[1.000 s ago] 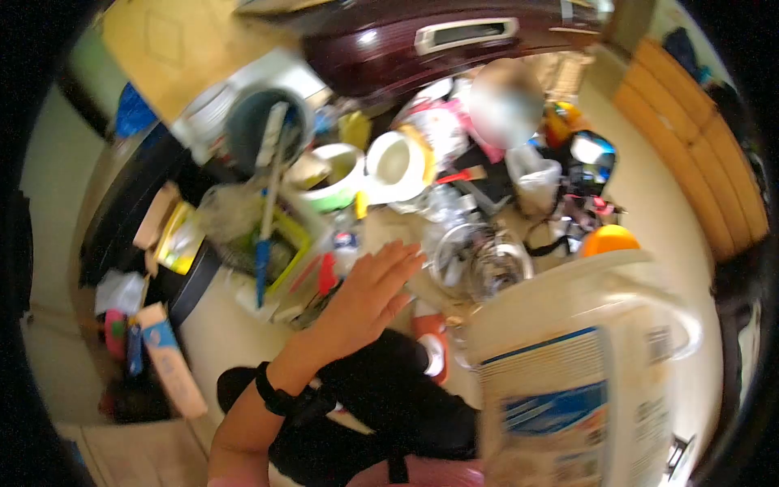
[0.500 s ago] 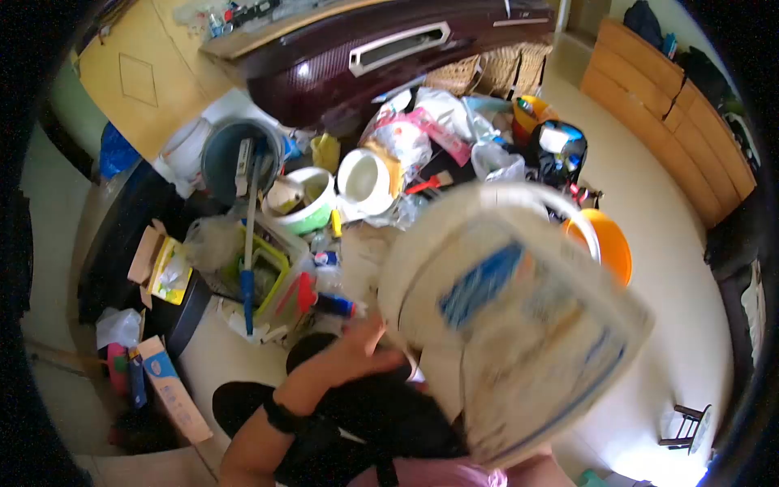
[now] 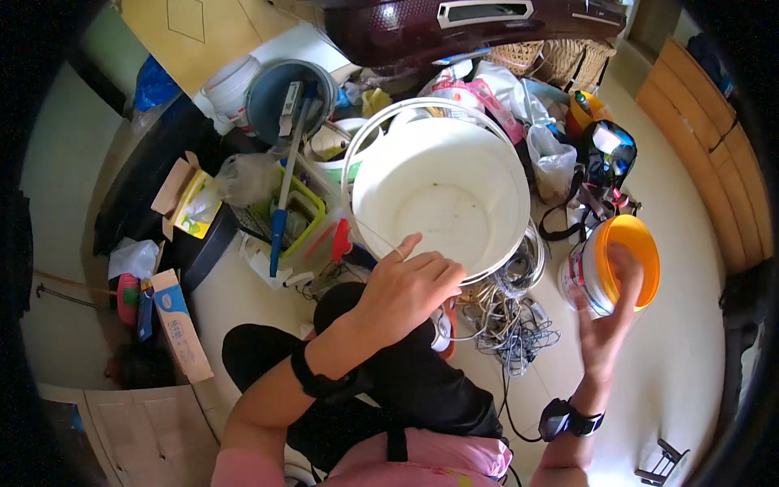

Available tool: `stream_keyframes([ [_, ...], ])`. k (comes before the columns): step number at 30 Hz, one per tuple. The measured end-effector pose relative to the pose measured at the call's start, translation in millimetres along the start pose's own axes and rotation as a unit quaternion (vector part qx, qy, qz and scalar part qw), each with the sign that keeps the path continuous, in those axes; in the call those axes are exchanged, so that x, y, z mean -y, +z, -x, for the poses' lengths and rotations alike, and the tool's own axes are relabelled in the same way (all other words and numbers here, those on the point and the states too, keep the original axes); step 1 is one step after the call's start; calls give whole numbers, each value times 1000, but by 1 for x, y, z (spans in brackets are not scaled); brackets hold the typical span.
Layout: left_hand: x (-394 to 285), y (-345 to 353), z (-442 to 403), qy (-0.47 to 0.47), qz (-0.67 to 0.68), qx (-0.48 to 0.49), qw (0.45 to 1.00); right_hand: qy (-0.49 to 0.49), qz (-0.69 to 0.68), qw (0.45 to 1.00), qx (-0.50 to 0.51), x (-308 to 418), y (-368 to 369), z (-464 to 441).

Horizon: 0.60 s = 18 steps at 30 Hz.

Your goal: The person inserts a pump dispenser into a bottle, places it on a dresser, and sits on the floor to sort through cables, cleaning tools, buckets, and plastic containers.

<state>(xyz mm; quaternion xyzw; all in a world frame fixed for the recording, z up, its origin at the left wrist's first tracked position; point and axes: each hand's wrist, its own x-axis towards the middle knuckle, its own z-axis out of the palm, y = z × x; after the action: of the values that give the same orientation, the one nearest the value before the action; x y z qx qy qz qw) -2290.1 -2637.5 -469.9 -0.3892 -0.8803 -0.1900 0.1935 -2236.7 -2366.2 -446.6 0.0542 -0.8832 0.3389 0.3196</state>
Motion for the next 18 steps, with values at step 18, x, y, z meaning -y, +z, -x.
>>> stream_keyframes([
  [18, 131, -85, 96, -263, -85, 161, 948, -93, 158, 967, 176, -41, -9, -42],
])
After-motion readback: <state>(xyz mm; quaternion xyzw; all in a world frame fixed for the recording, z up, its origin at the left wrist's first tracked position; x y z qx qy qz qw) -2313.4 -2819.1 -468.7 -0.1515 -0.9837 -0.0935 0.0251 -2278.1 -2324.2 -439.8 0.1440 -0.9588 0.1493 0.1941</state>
